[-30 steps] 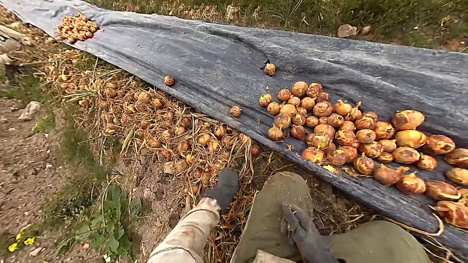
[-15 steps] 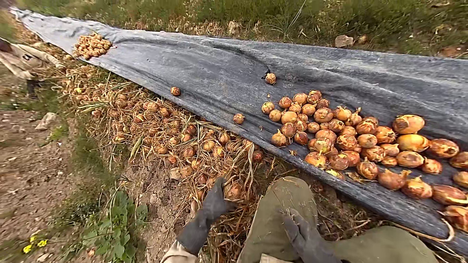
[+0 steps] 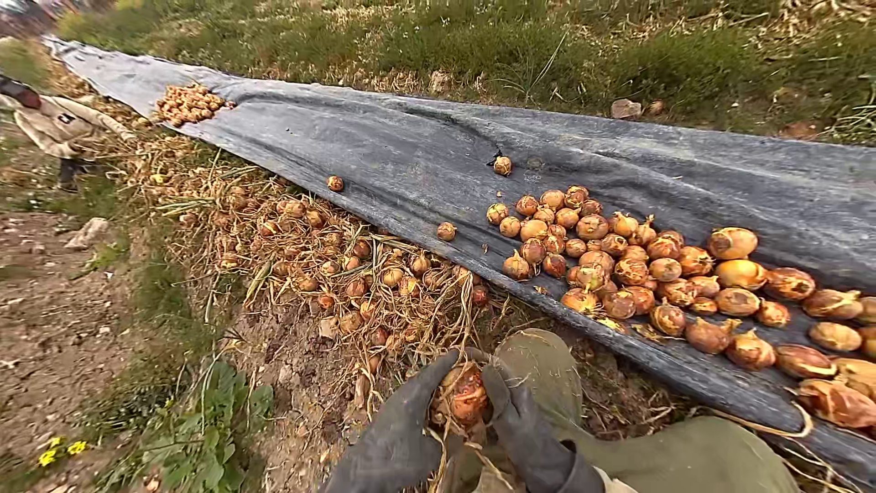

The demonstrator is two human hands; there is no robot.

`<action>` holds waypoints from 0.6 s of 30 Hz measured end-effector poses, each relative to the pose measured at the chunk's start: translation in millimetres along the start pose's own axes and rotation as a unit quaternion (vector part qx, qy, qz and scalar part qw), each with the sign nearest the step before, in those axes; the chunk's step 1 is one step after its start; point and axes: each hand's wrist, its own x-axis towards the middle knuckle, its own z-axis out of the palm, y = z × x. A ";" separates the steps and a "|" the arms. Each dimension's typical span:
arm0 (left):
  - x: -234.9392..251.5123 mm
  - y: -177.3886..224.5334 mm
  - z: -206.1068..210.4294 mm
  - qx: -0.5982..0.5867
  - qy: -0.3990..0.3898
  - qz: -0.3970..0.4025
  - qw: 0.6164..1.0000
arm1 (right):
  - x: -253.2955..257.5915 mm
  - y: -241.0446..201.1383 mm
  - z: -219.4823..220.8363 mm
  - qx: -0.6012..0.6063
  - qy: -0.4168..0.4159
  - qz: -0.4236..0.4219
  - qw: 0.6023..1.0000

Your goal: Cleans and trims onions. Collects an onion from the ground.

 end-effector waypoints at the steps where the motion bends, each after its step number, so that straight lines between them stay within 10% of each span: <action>1: -1.6 4.2 -1.6 -0.016 -0.045 -0.049 0.998 | 0.3 8.0 -3.6 -0.061 -0.008 -0.048 0.997; 6: -5.9 44.1 16.4 -0.208 -0.048 -0.262 0.941 | 6.8 28.8 -14.6 -0.311 0.084 -0.268 0.908; 11: 2.9 5.8 26.2 -0.229 -0.025 -0.248 0.941 | 6.3 24.7 -34.5 -0.184 0.098 -0.086 0.974; 15: 17.6 18.6 12.0 0.047 0.016 -0.163 0.985 | -0.7 14.6 -59.7 -0.339 -0.089 0.148 0.925; 18: 29.4 46.5 11.0 0.187 -0.047 -0.128 0.973 | 2.2 19.5 -47.2 -0.254 -0.129 0.150 0.947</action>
